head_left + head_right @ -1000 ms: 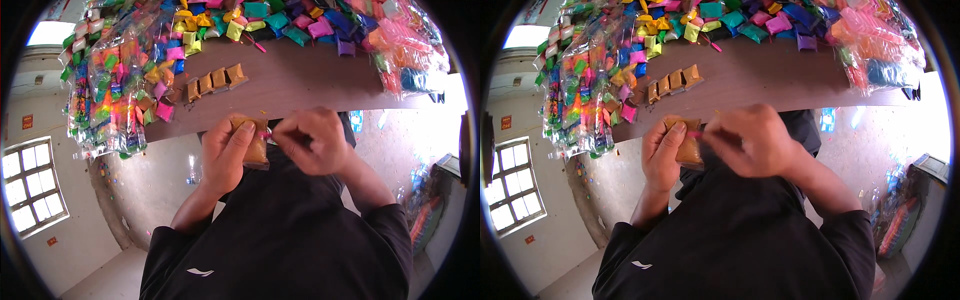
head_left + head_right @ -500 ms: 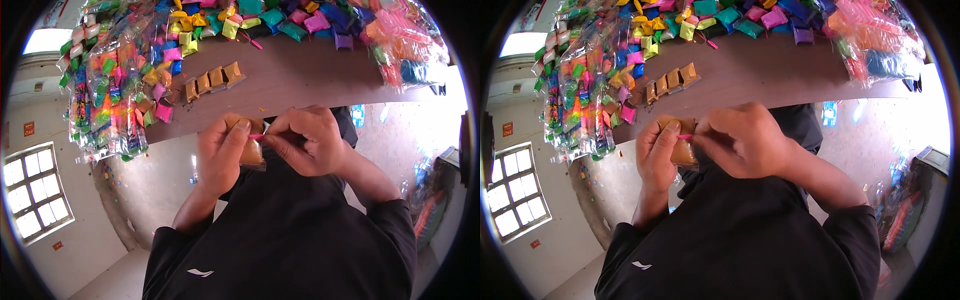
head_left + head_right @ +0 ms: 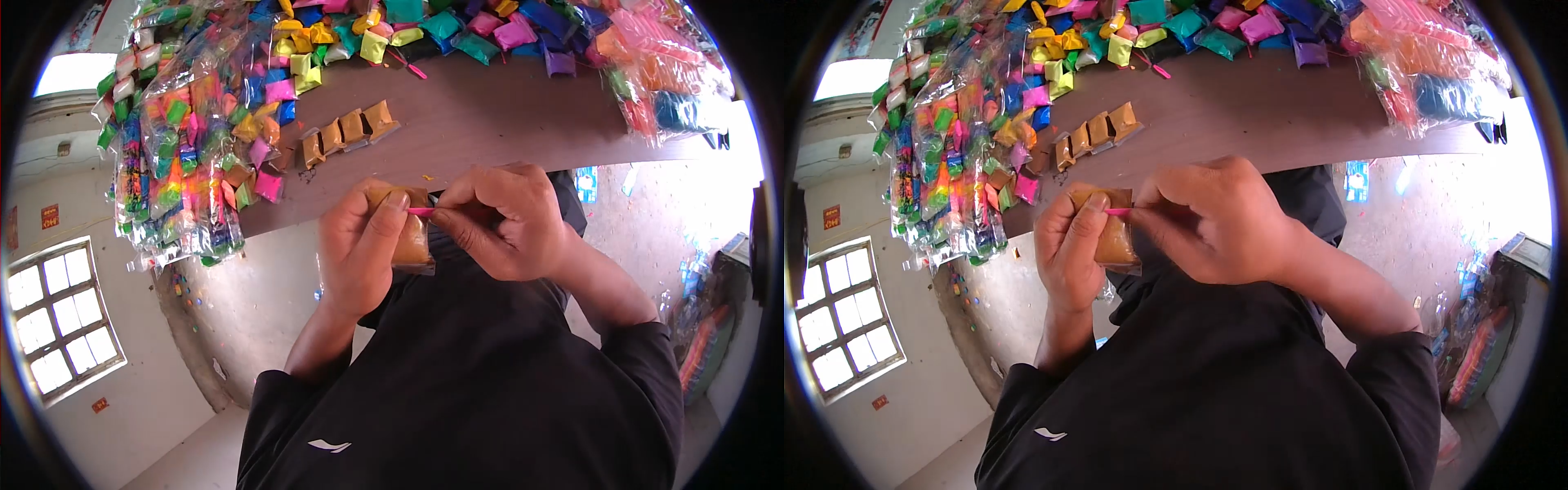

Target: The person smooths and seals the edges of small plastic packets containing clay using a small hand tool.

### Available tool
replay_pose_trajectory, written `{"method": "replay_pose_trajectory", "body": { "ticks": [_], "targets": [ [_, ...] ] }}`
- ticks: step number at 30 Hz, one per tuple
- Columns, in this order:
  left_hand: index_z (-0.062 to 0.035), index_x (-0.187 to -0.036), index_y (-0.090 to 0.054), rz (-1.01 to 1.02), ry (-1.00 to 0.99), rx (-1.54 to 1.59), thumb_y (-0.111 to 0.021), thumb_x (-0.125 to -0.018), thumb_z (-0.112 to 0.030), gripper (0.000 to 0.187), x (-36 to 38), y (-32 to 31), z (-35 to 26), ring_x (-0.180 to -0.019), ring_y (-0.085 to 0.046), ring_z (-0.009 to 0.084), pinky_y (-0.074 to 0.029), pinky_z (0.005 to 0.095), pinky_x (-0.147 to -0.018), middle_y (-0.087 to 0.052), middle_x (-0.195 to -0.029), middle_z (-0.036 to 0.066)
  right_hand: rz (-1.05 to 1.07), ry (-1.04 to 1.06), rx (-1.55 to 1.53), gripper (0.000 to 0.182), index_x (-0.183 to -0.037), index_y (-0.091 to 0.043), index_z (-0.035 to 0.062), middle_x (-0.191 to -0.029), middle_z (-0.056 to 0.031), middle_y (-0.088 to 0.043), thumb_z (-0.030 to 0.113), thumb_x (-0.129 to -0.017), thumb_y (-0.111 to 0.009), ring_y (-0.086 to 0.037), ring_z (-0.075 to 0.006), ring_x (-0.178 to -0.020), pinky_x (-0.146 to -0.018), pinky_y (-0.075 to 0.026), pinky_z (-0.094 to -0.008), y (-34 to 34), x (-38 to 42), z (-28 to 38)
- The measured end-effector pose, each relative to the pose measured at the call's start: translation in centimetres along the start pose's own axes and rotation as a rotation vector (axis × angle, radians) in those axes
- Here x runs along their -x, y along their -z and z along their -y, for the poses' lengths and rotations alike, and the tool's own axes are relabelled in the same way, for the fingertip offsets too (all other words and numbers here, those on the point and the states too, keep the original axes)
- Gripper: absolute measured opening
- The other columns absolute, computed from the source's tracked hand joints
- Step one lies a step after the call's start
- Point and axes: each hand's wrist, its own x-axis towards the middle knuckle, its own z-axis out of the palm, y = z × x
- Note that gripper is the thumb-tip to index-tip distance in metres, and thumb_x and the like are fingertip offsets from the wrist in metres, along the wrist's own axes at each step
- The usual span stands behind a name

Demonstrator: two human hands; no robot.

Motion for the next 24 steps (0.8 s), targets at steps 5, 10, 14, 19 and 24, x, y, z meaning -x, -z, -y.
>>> {"method": "replay_pose_trajectory", "body": {
  "ticks": [5, 10, 14, 19, 24],
  "targets": [
    [0.0016, -0.102, -0.065, -0.017, -0.021, -0.012, -0.054, -0.107, -0.014, 0.02, -0.09, -0.48, -0.4, -0.076, -0.056, 0.0035, -0.047, 0.021, -0.067, -0.066, -0.088, 0.002, 0.006, 0.058, -0.006, 0.01, -0.081, -0.068, 0.0028, -0.062, -0.0057, -0.059, 0.001, -0.086, -0.076, -0.058, -0.0176, -0.049, -0.048, -0.04, -0.0298, -0.09, 0.17, -0.3],
    [0.0017, -0.1, -0.065, -0.022, -0.029, -0.029, -0.054, -0.107, -0.015, 0.022, -0.09, -0.33, -0.48, -0.074, -0.056, 0.0033, -0.046, 0.0209, -0.065, -0.065, -0.086, 0.001, 0.024, 0.138, -0.055, 0.009, -0.082, -0.068, 0.0019, -0.062, -0.0049, -0.059, 0.003, -0.087, -0.076, -0.058, -0.0163, -0.049, -0.047, -0.04, -0.0297, -0.52, 0.14, -0.55],
    [0.0016, -0.1, -0.065, -0.009, -0.008, -0.055, -0.054, -0.107, -0.015, 0.022, 0.12, 0.14, -0.66, -0.074, -0.055, 0.0032, -0.045, 0.0208, -0.065, -0.066, -0.087, 0.002, 0.015, 0.076, 0.03, 0.01, -0.083, -0.067, 0.0011, -0.062, -0.0051, -0.059, 0.003, -0.088, -0.076, -0.058, -0.0164, -0.049, -0.047, -0.04, -0.0294, -0.05, -0.28, -0.07],
    [0.0015, -0.098, -0.065, -0.017, -0.036, -0.035, -0.055, -0.106, -0.016, 0.022, 0.02, -0.04, -0.53, -0.073, -0.054, 0.0027, -0.044, 0.0205, -0.064, -0.066, -0.087, 0.001, 0.02, -0.005, -0.041, 0.013, -0.081, -0.065, 0.0039, -0.067, -0.0112, -0.062, 0.0, -0.081, -0.078, -0.062, -0.029, -0.056, -0.052, -0.046, -0.0361, -0.14, -0.13, 0.2],
    [0.0016, -0.099, -0.065, -0.033, -0.065, -0.065, -0.055, -0.106, -0.015, 0.021, -0.09, -0.27, -0.56, -0.073, -0.054, 0.0028, -0.044, 0.0207, -0.064, -0.066, -0.088, 0.002, 0.031, 0.136, -0.053, 0.011, -0.084, -0.066, 0.0021, -0.063, -0.0049, -0.06, 0.006, -0.089, -0.076, -0.058, -0.0172, -0.049, -0.047, -0.041, -0.0304, -0.53, -0.1, -0.22]
  ]
}}
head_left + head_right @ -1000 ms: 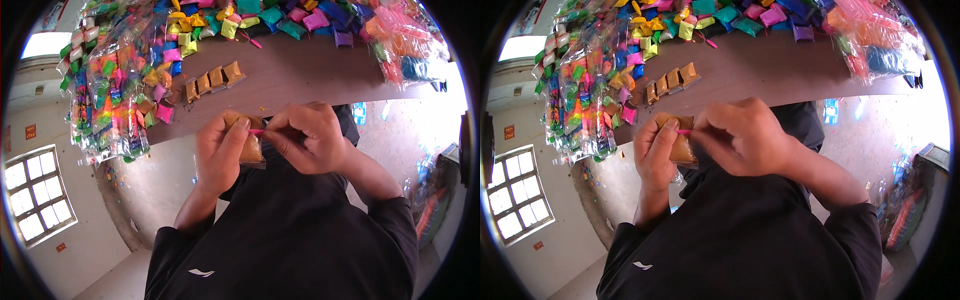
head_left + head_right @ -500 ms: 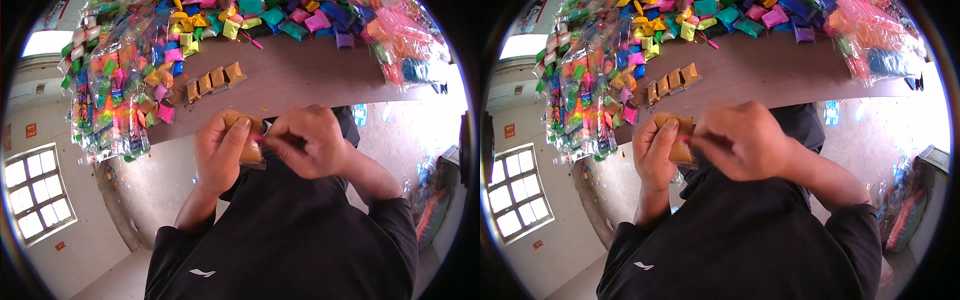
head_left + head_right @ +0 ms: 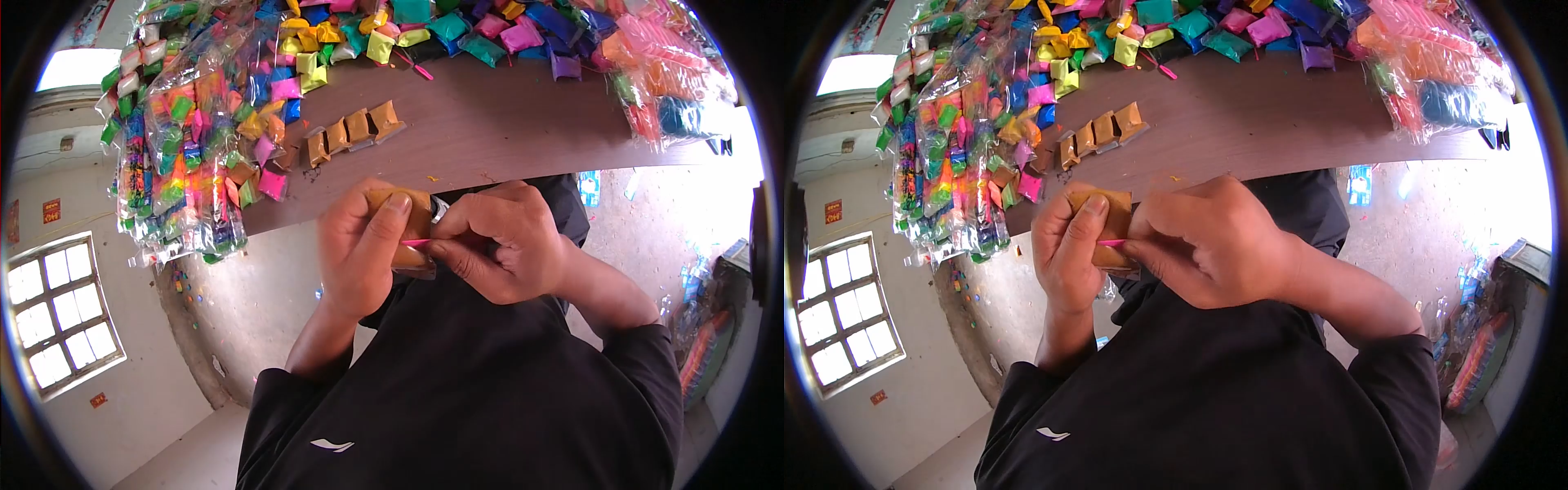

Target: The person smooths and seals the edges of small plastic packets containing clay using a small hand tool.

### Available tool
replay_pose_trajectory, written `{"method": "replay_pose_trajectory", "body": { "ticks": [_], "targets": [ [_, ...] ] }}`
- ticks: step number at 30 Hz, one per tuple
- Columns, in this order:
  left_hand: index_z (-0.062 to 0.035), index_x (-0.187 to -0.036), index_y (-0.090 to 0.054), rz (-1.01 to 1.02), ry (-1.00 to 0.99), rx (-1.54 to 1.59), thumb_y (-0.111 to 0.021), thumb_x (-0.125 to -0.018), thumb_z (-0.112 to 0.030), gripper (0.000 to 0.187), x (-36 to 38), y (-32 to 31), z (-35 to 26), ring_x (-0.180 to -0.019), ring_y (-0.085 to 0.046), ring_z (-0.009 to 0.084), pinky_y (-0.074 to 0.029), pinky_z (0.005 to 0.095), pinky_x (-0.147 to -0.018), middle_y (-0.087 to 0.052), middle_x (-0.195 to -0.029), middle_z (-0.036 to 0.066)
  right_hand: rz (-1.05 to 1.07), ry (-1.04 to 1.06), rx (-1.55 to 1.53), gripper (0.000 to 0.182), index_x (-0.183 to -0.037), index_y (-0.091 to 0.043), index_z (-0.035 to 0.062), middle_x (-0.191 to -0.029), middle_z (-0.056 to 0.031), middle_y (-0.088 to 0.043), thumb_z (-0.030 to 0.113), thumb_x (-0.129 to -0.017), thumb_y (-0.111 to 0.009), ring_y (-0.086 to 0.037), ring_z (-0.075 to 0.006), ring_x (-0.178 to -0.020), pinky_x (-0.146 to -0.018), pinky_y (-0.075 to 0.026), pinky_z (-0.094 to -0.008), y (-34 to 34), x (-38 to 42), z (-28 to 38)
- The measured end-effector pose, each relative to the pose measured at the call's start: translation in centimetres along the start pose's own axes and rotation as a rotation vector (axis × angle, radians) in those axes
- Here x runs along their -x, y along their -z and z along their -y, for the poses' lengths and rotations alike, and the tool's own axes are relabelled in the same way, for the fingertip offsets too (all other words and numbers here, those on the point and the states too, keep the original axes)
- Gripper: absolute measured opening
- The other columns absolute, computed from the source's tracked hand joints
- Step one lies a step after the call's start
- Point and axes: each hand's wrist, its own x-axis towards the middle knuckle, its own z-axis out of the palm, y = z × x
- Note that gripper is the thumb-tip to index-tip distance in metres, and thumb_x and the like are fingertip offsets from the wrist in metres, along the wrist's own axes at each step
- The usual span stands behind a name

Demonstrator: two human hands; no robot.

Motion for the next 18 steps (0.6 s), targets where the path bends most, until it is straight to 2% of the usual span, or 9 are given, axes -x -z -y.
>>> {"method": "replay_pose_trajectory", "body": {
  "ticks": [3, 6, 10, 15, 18],
  "targets": [
    [0.0018, -0.1, -0.065, 0.008, 0.001, -0.026, -0.055, -0.106, -0.015, 0.021, 0.12, 0.36, -0.27, -0.074, -0.055, 0.0031, -0.045, 0.0209, -0.065, -0.067, -0.088, 0.002, -0.044, -0.128, 0.035, 0.012, -0.082, -0.066, 0.0023, -0.065, -0.0061, -0.061, 0.005, -0.089, -0.076, -0.058, -0.0179, -0.049, -0.047, -0.041, -0.0305, 0.27, -0.21, 0.28],
    [0.0019, -0.101, -0.065, 0.004, 0.005, -0.018, -0.055, -0.106, -0.015, 0.02, 0.14, -0.13, -0.3, -0.074, -0.056, 0.0034, -0.046, 0.0211, -0.066, -0.067, -0.087, 0.003, -0.004, -0.013, -0.026, 0.012, -0.081, -0.066, 0.0025, -0.065, -0.006, -0.061, 0.004, -0.088, -0.076, -0.059, -0.018, -0.049, -0.047, -0.041, -0.03, -0.05, -0.11, 0.31],
    [0.0023, -0.1, -0.065, -0.004, 0.029, 0.001, -0.054, -0.106, -0.013, 0.02, 0.37, 0.19, -0.18, -0.074, -0.055, 0.0034, -0.046, 0.0211, -0.065, -0.066, -0.085, 0.003, -0.053, -0.083, -0.007, 0.012, -0.081, -0.066, 0.002, -0.063, -0.0056, -0.06, 0.002, -0.088, -0.076, -0.059, -0.0179, -0.05, -0.047, -0.04, -0.0297, -0.15, 0.05, -0.06],
    [0.0025, -0.1, -0.065, -0.028, 0.029, 0.039, -0.054, -0.106, -0.013, 0.02, 0.38, 0.12, 0.21, -0.073, -0.054, 0.0029, -0.045, 0.0208, -0.064, -0.065, -0.085, 0.002, -0.013, 0.057, -0.019, 0.012, -0.08, -0.065, 0.0018, -0.063, -0.0062, -0.06, 0.0, -0.086, -0.076, -0.059, -0.018, -0.049, -0.048, -0.042, -0.0298, -0.46, -0.05, -0.1],
    [0.0024, -0.101, -0.065, -0.031, 0.047, 0.054, -0.053, -0.106, -0.013, 0.02, 0.38, 0.1, 0.19, -0.074, -0.054, 0.0031, -0.045, 0.0208, -0.065, -0.065, -0.085, 0.002, -0.101, -0.058, 0.093, 0.012, -0.08, -0.066, 0.0024, -0.062, -0.0061, -0.06, -0.002, -0.084, -0.076, -0.06, -0.0193, -0.049, -0.048, -0.043, -0.0303, -0.23, -0.32, 0.02]
  ]
}}
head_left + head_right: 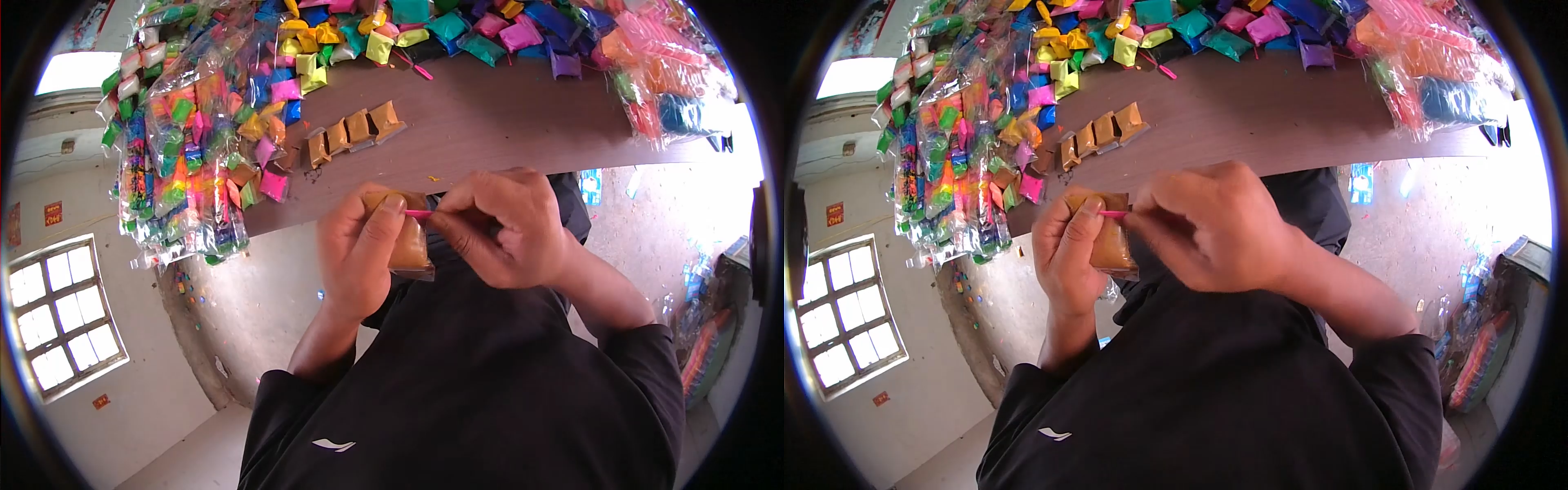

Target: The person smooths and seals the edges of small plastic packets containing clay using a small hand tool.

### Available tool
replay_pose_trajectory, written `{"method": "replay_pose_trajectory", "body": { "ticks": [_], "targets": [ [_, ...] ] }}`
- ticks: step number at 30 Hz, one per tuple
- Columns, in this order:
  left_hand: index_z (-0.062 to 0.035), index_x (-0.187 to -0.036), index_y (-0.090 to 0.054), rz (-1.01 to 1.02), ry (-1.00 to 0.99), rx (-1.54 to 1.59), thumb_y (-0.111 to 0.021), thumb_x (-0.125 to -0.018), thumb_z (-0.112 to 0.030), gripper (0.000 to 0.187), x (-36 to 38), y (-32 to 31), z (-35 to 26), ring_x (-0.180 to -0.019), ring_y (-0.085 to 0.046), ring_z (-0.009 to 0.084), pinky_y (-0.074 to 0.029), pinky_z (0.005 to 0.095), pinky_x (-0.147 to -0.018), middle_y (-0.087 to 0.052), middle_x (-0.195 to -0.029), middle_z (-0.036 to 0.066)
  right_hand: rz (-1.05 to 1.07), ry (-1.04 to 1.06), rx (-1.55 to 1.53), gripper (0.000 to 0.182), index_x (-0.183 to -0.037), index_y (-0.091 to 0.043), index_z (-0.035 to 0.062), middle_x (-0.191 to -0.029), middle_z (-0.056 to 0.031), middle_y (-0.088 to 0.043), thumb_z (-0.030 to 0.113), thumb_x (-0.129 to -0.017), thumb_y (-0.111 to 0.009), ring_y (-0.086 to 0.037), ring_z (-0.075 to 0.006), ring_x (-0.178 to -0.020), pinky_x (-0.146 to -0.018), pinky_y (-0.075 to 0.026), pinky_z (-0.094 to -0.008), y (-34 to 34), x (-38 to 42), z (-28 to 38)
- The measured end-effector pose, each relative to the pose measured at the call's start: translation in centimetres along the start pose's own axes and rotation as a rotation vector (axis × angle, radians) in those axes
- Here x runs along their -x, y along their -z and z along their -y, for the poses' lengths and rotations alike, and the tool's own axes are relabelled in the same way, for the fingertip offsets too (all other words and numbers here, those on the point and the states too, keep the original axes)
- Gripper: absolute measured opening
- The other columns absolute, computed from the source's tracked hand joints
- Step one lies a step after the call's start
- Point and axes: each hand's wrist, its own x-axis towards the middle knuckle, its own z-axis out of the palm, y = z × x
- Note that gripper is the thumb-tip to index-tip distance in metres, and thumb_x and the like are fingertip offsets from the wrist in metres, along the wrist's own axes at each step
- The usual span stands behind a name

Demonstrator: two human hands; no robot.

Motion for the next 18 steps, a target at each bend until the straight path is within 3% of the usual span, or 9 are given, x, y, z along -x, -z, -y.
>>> {"method": "replay_pose_trajectory", "body": {
  "ticks": [2, 4, 6, 8, 9, 12, 14, 16, 18],
  "targets": [
    [0.0023, -0.101, -0.065, -0.011, 0.017, 0.023, -0.053, -0.106, -0.014, 0.021, -0.1, -0.1, -0.1, -0.074, -0.055, 0.0033, -0.045, 0.0207, -0.065, -0.066, -0.085, 0.002, -0.002, 0.055, -0.006, 0.013, -0.08, -0.066, 0.0027, -0.062, -0.0062, -0.059, -0.002, -0.082, -0.077, -0.06, -0.0203, -0.05, -0.048, -0.043, -0.0304, -0.4, 0.1, 0.4],
    [0.0024, -0.102, -0.065, -0.007, -0.016, 0.003, -0.052, -0.105, -0.014, 0.021, 0.0, -0.2, 0.0, -0.075, -0.055, 0.0036, -0.045, 0.021, -0.066, -0.066, -0.086, 0.001, 0.014, 0.075, -0.052, 0.014, -0.081, -0.065, 0.0054, -0.065, -0.0101, -0.06, 0.001, -0.079, -0.078, -0.06, -0.0302, -0.054, -0.051, -0.046, -0.0376, -0.7, 0.3, 0.5],
    [0.0024, -0.102, -0.065, -0.015, -0.016, 0.004, -0.053, -0.105, -0.014, 0.021, 0.0, -0.2, -0.2, -0.076, -0.055, 0.0037, -0.045, 0.0212, -0.067, -0.065, -0.087, 0.001, 0.025, 0.032, 0.037, 0.012, -0.081, -0.065, 0.0053, -0.063, -0.0102, -0.059, 0.002, -0.082, -0.077, -0.059, -0.028, -0.052, -0.05, -0.045, -0.0359, 0.0, -0.1, 0.1],
    [0.0025, -0.102, -0.065, -0.021, -0.018, 0.004, -0.053, -0.105, -0.015, 0.022, 0.1, -0.1, -0.1, -0.076, -0.054, 0.0038, -0.045, 0.0214, -0.068, -0.065, -0.087, 0.001, -0.111, -0.208, -0.008, 0.011, -0.081, -0.065, 0.0055, -0.064, -0.0107, -0.06, 0.002, -0.085, -0.075, -0.059, -0.0259, -0.052, -0.05, -0.045, -0.034, -0.1, -0.3, -0.4],
    [0.0025, -0.102, -0.065, -0.012, -0.033, -0.003, -0.053, -0.105, -0.016, 0.022, 0.2, 0.2, 0.2, -0.076, -0.054, 0.004, -0.045, 0.0215, -0.068, -0.065, -0.088, 0.001, -0.072, -0.175, -0.029, 0.01, -0.085, -0.065, 0.0017, -0.065, -0.0052, -0.061, 0.0, -0.09, -0.073, -0.056, -0.0113, -0.052, -0.049, -0.04, -0.0271, 0.4, -0.1, 0.0],
    [0.0024, -0.102, -0.064, -0.028, -0.054, -0.006, -0.054, -0.104, -0.013, 0.018, 0.6, 0.1, 0.3, -0.076, -0.054, 0.0047, -0.044, 0.0216, -0.068, -0.063, -0.087, 0.001, -0.008, 0.007, -0.1, 0.011, -0.086, -0.063, -0.0003, -0.065, -0.0054, -0.061, 0.001, -0.091, -0.072, -0.054, -0.0088, -0.053, -0.049, -0.039, -0.0258, 0.1, 0.1, 0.8],
    [0.0022, -0.101, -0.063, -0.042, -0.06, 0.003, -0.055, -0.103, -0.01, 0.015, 0.5, -0.1, 0.3, -0.076, -0.053, 0.0054, -0.042, 0.0216, -0.068, -0.061, -0.087, 0.002, 0.017, 0.019, 0.012, 0.011, -0.085, -0.063, -0.0002, -0.065, -0.0046, -0.061, 0.001, -0.092, -0.073, -0.054, -0.0081, -0.053, -0.049, -0.037, -0.0255, -0.1, 0.0, 0.3],
    [0.0022, -0.104, -0.064, -0.052, -0.068, -0.058, -0.054, -0.104, -0.009, 0.015, 0.2, -0.1, 0.3, -0.076, -0.051, 0.0041, -0.041, 0.0209, -0.067, -0.061, -0.088, 0.001, -0.118, -0.315, 0.01, 0.011, -0.082, -0.063, 0.003, -0.066, -0.01, -0.062, 0.002, -0.087, -0.073, -0.06, -0.0241, -0.053, -0.052, -0.046, -0.0323, -0.4, 0.0, -0.1],
    [0.0022, -0.106, -0.064, -0.051, -0.084, -0.066, -0.053, -0.105, -0.012, 0.018, 0.1, -0.4, 0.8, -0.078, -0.054, 0.0043, -0.044, 0.0215, -0.069, -0.063, -0.09, 0.001, -0.106, -0.298, -0.013, 0.011, -0.082, -0.063, 0.0033, -0.067, -0.0106, -0.063, 0.002, -0.087, -0.074, -0.061, -0.0249, -0.054, -0.052, -0.046, -0.0327, -0.1, 0.2, 0.9]
  ]
}}
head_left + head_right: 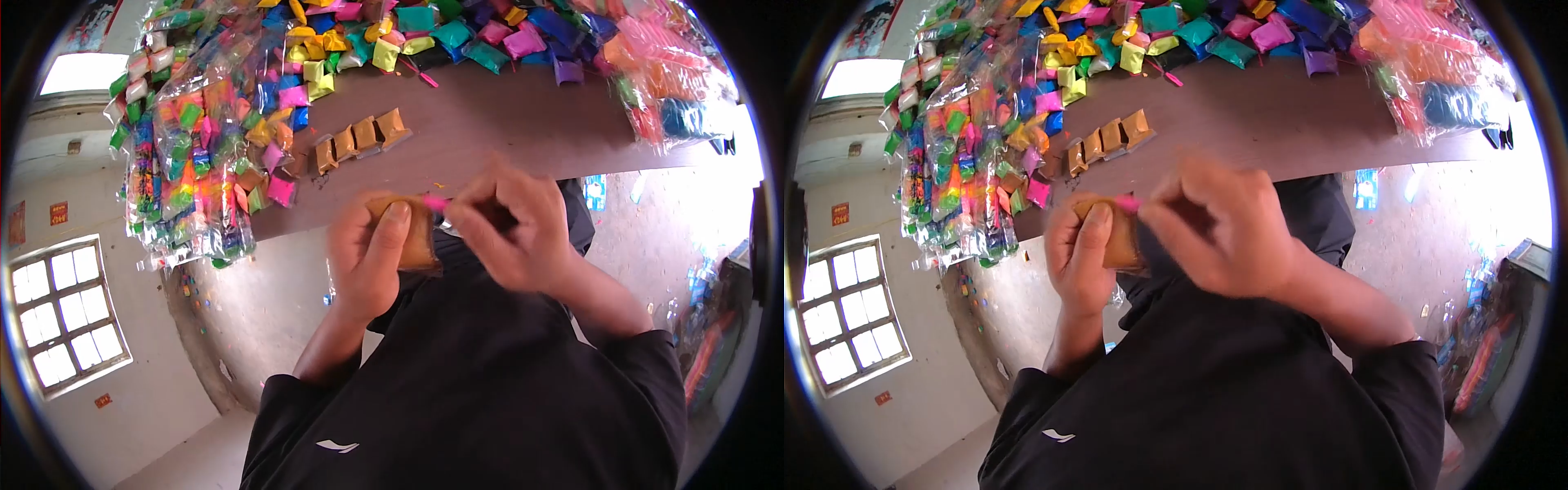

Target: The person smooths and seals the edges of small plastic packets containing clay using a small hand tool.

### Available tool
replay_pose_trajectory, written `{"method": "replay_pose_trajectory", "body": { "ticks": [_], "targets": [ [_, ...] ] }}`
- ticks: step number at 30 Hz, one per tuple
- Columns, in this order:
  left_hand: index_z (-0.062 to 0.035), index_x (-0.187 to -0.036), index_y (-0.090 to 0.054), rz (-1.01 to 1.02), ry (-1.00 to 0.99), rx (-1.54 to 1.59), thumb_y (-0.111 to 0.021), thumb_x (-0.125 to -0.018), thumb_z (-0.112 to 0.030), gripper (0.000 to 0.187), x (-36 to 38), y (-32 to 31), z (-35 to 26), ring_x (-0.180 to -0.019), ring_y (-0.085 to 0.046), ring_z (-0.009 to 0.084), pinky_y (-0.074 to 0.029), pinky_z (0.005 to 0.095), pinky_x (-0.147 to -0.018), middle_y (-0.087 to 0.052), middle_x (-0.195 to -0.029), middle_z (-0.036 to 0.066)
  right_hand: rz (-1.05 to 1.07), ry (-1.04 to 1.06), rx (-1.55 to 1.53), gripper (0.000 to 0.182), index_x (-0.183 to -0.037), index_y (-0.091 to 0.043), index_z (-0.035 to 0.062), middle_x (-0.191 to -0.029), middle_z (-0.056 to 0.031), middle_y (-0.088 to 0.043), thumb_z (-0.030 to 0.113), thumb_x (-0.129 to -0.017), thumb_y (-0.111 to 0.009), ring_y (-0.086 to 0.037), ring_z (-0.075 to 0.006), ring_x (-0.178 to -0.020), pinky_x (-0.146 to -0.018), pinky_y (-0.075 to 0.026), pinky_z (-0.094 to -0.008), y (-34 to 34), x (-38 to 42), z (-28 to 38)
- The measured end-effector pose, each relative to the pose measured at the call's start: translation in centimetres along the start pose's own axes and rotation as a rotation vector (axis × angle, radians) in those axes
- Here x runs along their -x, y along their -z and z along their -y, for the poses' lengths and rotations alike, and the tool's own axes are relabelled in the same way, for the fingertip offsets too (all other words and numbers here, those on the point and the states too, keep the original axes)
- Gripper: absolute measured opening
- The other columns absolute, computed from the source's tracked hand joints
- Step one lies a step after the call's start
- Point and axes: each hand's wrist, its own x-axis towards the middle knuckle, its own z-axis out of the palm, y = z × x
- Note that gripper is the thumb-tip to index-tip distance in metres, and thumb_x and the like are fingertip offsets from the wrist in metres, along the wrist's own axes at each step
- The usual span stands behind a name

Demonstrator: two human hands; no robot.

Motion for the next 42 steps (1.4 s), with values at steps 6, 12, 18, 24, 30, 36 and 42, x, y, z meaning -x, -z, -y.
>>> {"method": "replay_pose_trajectory", "body": {
  "ticks": [6, 12, 18, 24, 30, 36, 42],
  "targets": [
    [0.001, -0.107, -0.065, -0.053, 0.027, 0.027, -0.051, -0.108, -0.015, 0.021, -0.4, -0.2, 0.8, -0.076, -0.05, 0.0015, -0.041, 0.0195, -0.067, -0.059, -0.087, -0.003, -0.071, -0.009, 0.055, 0.01, -0.084, -0.064, 0.0035, -0.069, -0.0121, -0.062, 0.002, -0.086, -0.073, -0.063, -0.0274, -0.056, -0.055, -0.048, -0.0334, -0.5, -0.4, -0.6],
    [-0.0012, -0.112, -0.066, -0.095, 0.081, 0.054, -0.052, -0.109, -0.019, 0.023, -0.6, 0.0, 1.8, -0.08, -0.06, 0.0042, -0.051, 0.0228, -0.069, -0.066, -0.092, 0.0, 0.051, 0.172, 0.193, 0.01, -0.086, -0.063, 0.0029, -0.071, -0.0111, -0.062, 0.004, -0.087, -0.073, -0.063, -0.0211, -0.059, -0.056, -0.048, -0.0317, -0.7, -0.2, -1.9],
    [-0.0052, -0.118, -0.063, -0.171, 0.156, 0.215, -0.059, -0.106, -0.023, 0.022, -1.3, 0.5, 3.7, -0.078, -0.067, 0.012, -0.056, 0.0268, -0.063, -0.069, -0.098, 0.004, 0.052, 0.13, 0.111, 0.017, -0.086, -0.064, 0.0002, -0.069, -0.0119, -0.061, 0.012, -0.09, -0.075, -0.063, -0.0196, -0.059, -0.055, -0.047, -0.032, -1.4, 0.1, -1.7],
    [-0.0048, -0.118, -0.056, -0.143, 0.16, 0.264, -0.062, -0.105, -0.022, 0.022, -1.2, -0.3, 3.6, -0.08, -0.068, 0.0149, -0.056, 0.029, -0.065, -0.069, -0.102, 0.007, -0.1, -0.287, -0.554, 0.018, -0.095, -0.064, -0.0009, -0.082, 0.0, -0.065, 0.015, -0.097, -0.073, -0.059, -0.0026, -0.076, -0.064, -0.047, -0.0238, -2.3, -0.5, -3.4],
    [-0.004, -0.115, -0.058, -0.118, 0.143, 0.296, -0.055, -0.108, -0.028, 0.025, -0.9, 0.1, 4.1, -0.079, -0.067, 0.0165, -0.055, 0.0309, -0.064, -0.069, -0.1, 0.008, 0.104, -0.452, -0.614, 0.02, -0.087, -0.064, -0.0007, -0.073, 0.0028, -0.06, 0.015, -0.097, -0.073, -0.05, -0.0021, -0.068, -0.059, -0.042, -0.0225, -1.5, -1.0, -3.3],
    [0.0012, -0.116, -0.057, -0.157, 0.26, 0.196, -0.052, -0.109, -0.027, 0.03, -0.6, 1.5, 4.5, -0.082, -0.068, 0.0152, -0.056, 0.0283, -0.071, -0.069, -0.094, 0.009, 0.099, -0.352, -0.294, 0.019, -0.086, -0.066, 0.0017, -0.072, 0.0056, -0.057, 0.015, -0.1, -0.068, -0.047, -0.0018, -0.067, -0.058, -0.039, -0.0234, -1.0, -1.0, -4.3],
    [0.0013, -0.109, -0.062, -0.212, -0.234, -0.21, -0.059, -0.107, -0.025, 0.027, -1.8, 1.2, 4.6, -0.083, -0.068, 0.0137, -0.054, 0.0231, -0.076, -0.07, -0.097, 0.007, 0.134, -0.305, -0.329, 0.014, -0.091, -0.066, 0.0019, -0.073, 0.005, -0.055, 0.013, -0.1, -0.067, -0.047, -0.0026, -0.069, -0.06, -0.04, -0.0239, -0.7, -0.5, -4.7]
  ]
}}
